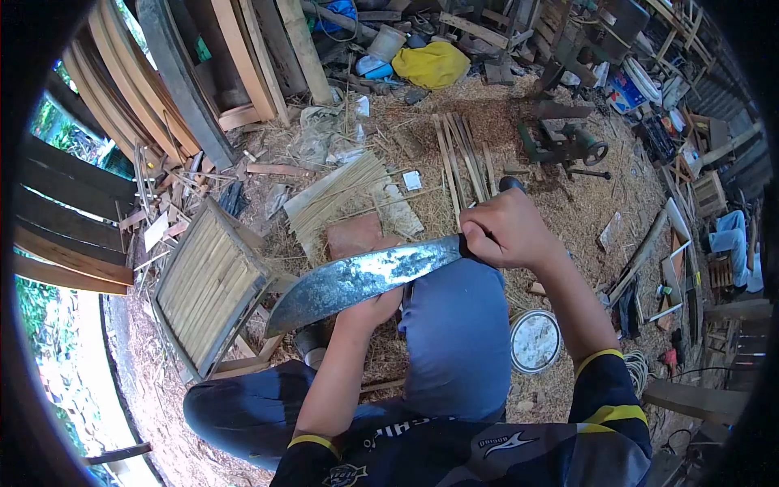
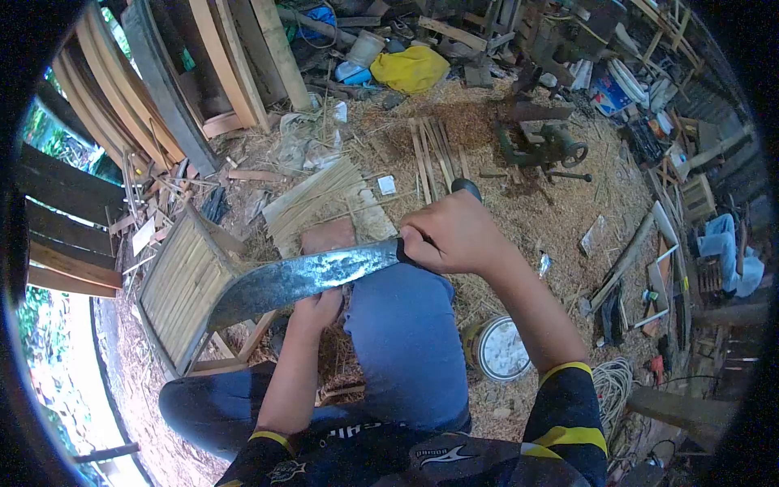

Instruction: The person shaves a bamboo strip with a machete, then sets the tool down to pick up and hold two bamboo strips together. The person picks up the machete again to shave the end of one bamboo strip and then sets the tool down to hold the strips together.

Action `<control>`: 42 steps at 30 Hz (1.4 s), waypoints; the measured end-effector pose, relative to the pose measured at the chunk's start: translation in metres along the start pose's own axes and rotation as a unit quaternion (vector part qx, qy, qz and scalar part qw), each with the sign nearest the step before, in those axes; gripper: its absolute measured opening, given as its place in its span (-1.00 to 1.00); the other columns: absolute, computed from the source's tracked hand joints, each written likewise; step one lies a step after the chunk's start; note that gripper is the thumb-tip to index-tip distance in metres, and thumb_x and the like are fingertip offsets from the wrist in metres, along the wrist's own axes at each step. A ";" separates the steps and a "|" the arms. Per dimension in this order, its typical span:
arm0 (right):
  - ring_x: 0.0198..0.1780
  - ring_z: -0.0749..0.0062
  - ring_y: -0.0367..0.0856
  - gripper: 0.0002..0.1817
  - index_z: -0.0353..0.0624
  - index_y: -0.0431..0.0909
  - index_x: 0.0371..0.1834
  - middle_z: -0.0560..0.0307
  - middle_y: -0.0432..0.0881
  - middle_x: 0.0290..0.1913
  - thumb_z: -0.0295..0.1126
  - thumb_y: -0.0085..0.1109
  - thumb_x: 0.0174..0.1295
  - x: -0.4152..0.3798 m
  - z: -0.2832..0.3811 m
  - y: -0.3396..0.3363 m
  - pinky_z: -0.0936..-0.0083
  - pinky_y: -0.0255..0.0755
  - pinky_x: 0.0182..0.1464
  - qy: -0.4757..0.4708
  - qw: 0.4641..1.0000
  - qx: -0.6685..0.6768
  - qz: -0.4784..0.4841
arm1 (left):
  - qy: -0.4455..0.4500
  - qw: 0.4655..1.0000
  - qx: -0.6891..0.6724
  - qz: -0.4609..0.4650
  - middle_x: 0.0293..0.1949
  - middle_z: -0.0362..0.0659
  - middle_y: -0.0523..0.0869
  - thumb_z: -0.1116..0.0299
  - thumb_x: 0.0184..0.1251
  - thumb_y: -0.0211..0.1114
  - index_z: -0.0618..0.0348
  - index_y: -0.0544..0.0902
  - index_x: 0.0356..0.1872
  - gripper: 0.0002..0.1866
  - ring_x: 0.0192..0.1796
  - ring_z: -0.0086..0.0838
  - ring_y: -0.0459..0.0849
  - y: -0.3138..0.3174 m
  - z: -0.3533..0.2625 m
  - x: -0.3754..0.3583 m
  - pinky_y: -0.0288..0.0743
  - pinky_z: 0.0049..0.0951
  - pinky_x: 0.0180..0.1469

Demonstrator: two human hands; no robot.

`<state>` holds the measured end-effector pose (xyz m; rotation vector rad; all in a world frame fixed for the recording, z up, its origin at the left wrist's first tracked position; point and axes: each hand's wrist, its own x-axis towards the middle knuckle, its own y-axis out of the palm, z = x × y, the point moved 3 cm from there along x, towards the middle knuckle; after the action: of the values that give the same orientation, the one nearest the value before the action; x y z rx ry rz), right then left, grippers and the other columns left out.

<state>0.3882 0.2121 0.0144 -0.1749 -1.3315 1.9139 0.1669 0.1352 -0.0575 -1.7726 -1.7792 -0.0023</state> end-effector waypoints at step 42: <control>-0.75 0.62 0.29 -0.38 -0.18 0.54 -0.32 0.31 0.40 -0.66 0.22 -0.07 0.50 0.120 0.128 -0.029 0.61 0.18 -0.66 0.376 0.840 0.389 0.054 | -0.064 0.950 -0.132 -0.277 -0.28 -0.28 0.71 0.27 0.60 0.24 0.26 0.65 0.03 -0.75 -0.26 -0.67 0.64 -0.321 -0.005 -0.008 0.55 -0.56 -0.23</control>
<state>0.2555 0.2014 0.1325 -0.5220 0.0085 2.0010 -0.1220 0.0942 0.0769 -1.4039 -2.4113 -0.3790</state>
